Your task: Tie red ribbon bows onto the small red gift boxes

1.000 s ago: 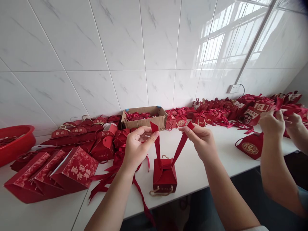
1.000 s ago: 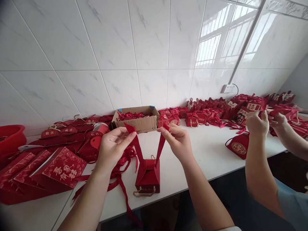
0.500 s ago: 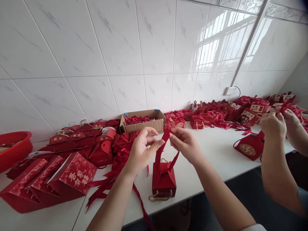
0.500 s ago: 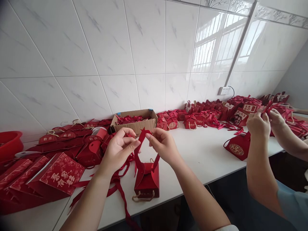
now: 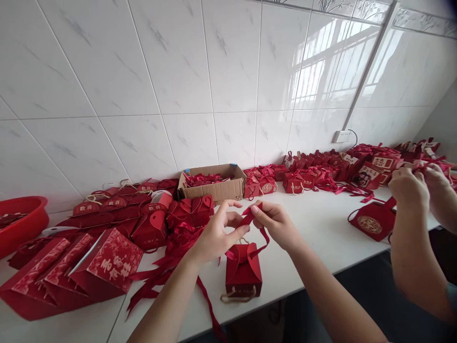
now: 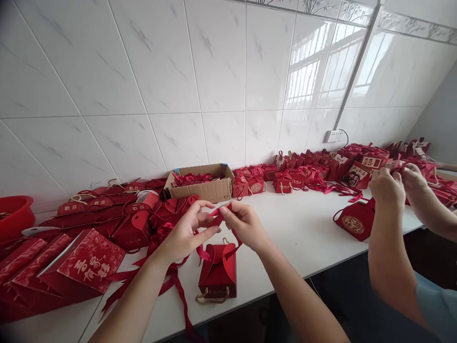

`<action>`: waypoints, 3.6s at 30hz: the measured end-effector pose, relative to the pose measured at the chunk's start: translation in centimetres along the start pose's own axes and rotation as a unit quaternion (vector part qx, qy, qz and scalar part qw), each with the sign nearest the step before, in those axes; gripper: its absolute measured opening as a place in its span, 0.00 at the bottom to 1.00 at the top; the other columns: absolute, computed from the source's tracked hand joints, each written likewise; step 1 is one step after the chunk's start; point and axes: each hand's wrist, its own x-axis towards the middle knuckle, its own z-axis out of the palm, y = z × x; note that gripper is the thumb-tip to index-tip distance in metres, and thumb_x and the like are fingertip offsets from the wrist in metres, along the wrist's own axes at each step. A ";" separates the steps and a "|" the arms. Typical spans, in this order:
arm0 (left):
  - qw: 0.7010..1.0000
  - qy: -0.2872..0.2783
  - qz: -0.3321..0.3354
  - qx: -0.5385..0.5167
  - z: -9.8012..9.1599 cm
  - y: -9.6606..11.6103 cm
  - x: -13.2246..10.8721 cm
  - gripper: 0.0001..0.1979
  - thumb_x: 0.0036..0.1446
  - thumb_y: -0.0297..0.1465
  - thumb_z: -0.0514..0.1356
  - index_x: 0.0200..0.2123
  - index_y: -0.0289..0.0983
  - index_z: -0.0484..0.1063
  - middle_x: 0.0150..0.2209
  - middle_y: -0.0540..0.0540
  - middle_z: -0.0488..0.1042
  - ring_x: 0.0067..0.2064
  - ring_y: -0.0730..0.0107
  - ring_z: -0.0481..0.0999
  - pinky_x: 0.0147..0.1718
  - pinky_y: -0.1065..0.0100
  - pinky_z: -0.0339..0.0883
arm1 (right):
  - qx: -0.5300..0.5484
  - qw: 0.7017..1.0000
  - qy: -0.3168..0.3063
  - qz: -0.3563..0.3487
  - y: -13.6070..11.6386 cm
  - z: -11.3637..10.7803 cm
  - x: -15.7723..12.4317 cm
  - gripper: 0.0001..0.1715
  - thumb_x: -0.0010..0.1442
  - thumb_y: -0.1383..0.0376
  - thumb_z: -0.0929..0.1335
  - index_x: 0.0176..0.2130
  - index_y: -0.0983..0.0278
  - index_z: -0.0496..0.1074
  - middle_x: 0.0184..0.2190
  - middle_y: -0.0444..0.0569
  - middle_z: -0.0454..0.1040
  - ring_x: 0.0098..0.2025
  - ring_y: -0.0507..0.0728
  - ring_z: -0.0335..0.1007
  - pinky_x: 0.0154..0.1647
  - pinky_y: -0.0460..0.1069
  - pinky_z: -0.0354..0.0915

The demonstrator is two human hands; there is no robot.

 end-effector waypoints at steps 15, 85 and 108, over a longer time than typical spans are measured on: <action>0.994 0.075 0.070 0.038 -0.3 -2.5 -0.2 0.09 0.60 0.35 0.53 0.39 0.37 0.67 0.31 0.46 0.76 0.35 0.65 0.77 0.40 0.64 0.69 | -0.293 0.929 -0.022 -0.227 1.4 -0.9 -1.4 0.15 0.65 0.68 0.62 0.47 0.60 0.75 0.44 0.54 0.71 0.45 0.57 0.69 0.43 0.52 0.69; 0.974 0.147 -0.116 0.125 0.6 -11.6 -5.1 0.12 0.48 0.39 0.63 0.29 0.39 0.64 0.29 0.52 0.67 0.33 0.67 0.68 0.35 0.69 0.62 | 0.094 0.970 -0.077 0.212 7.8 1.3 -7.0 0.19 0.56 0.52 0.68 0.40 0.62 0.77 0.20 0.43 0.72 0.13 0.45 0.53 0.13 0.43 0.53; 0.979 0.159 0.052 0.120 1.7 -9.1 -3.5 0.07 0.55 0.35 0.61 0.30 0.39 0.76 0.33 0.46 0.75 0.39 0.63 0.74 0.43 0.63 0.66 | 0.034 0.968 -0.028 0.247 7.1 2.4 -6.5 0.19 0.53 0.52 0.70 0.35 0.65 0.74 0.21 0.42 0.72 0.11 0.43 0.53 0.09 0.41 0.51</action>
